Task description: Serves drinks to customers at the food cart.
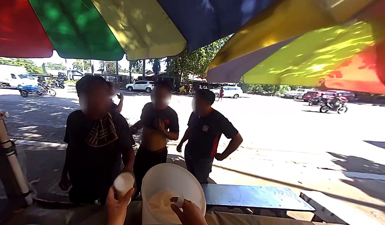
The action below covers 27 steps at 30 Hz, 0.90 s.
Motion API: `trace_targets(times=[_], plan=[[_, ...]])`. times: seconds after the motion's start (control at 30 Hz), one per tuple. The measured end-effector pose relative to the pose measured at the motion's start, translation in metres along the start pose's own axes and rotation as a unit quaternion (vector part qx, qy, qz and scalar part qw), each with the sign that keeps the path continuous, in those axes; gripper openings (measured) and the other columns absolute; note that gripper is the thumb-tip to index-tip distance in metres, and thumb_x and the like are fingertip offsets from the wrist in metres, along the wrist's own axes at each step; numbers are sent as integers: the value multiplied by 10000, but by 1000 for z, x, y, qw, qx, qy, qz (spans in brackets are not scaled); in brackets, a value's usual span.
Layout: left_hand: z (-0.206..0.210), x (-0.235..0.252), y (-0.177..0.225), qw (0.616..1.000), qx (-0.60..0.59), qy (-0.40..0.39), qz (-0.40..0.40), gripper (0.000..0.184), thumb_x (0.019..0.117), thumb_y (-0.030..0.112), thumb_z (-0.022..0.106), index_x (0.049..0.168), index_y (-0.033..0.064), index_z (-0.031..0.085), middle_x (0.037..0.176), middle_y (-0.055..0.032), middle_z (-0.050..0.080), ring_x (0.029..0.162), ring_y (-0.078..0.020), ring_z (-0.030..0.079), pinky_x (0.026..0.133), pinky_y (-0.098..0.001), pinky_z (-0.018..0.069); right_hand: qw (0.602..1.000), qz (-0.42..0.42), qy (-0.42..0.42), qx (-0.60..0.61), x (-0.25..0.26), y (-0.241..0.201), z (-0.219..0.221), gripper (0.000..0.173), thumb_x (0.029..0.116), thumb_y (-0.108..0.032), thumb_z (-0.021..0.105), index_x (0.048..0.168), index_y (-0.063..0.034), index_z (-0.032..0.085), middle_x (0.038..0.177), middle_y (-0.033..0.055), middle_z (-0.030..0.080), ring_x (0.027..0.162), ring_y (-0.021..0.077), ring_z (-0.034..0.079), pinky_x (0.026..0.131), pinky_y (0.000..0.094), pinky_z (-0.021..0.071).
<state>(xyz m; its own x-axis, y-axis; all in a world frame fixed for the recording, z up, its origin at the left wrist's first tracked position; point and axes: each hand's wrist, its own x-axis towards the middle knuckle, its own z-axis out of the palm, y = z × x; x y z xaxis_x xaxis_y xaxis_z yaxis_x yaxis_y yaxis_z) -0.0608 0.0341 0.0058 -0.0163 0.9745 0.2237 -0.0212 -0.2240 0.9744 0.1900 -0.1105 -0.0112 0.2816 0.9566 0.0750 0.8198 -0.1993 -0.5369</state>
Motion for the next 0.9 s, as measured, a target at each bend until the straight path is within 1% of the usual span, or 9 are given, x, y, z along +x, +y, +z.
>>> trace_targets(times=[0.07,0.17,0.27,0.33,0.4,0.47,0.67,0.8,0.9], plan=[[-2,5,-9,1000,-8,11,5,813,755,148,879,1406,-95,457,1246,-270,624,1126,-311,645,981,-459,541,998,37,-53,-16,4,-1,-3,476,1036,-563,483,1361,-271,671,1192,79,751,1120,319,705,940,634,514],[-5,12,-23,1000,-17,14,9,822,755,143,880,1408,-98,442,1234,-265,624,1108,-289,649,968,-436,546,992,68,-97,-34,6,-6,-7,501,1019,-616,474,1376,-316,659,1181,90,751,1121,329,698,949,637,504],[-3,17,-33,999,-26,18,13,818,747,141,881,1407,-79,449,1212,-230,649,1095,-243,667,956,-398,561,989,93,-109,-46,5,-9,-10,503,1011,-633,474,1373,-336,658,1176,85,751,1117,319,698,954,623,502],[-3,18,-34,999,-27,26,9,806,735,121,887,1394,-74,466,1200,-222,654,1094,-243,664,956,-399,557,988,99,-107,-48,5,-8,-9,499,1009,-629,480,1368,-334,661,1183,72,751,1122,307,696,954,609,502],[-3,18,-34,999,-26,38,4,782,724,101,888,1371,-74,485,1170,-222,660,1060,-249,673,926,-403,568,989,100,-101,-46,4,-9,-9,489,1013,-617,487,1363,-327,667,1180,69,751,1119,301,696,953,598,503],[-3,19,-33,999,-23,44,0,773,727,111,886,1365,-73,491,1175,-223,654,1065,-255,664,928,-409,561,989,102,-98,-45,3,-10,-10,482,1015,-612,487,1359,-328,670,1185,59,752,1121,294,697,957,592,504],[-4,27,-40,999,6,52,7,782,735,189,897,1370,-56,511,1221,-225,648,1129,-277,648,984,-452,534,990,100,-89,-52,2,-12,-10,476,1026,-601,475,1362,-324,665,1190,60,750,1125,297,697,954,590,503],[-4,35,-46,996,55,64,34,792,707,272,922,1330,-67,569,1367,-262,535,1260,-334,545,1068,-467,463,989,97,-96,-55,1,-12,-11,487,1023,-610,475,1365,-317,662,1194,63,749,1129,297,695,956,590,502],[-2,39,-47,992,76,80,59,810,681,294,927,1312,-81,585,1446,-296,461,1337,-379,471,1107,-486,423,986,97,-114,-68,2,-11,-12,543,995,-681,463,1377,-344,653,1198,63,748,1136,302,692,959,599,498]])
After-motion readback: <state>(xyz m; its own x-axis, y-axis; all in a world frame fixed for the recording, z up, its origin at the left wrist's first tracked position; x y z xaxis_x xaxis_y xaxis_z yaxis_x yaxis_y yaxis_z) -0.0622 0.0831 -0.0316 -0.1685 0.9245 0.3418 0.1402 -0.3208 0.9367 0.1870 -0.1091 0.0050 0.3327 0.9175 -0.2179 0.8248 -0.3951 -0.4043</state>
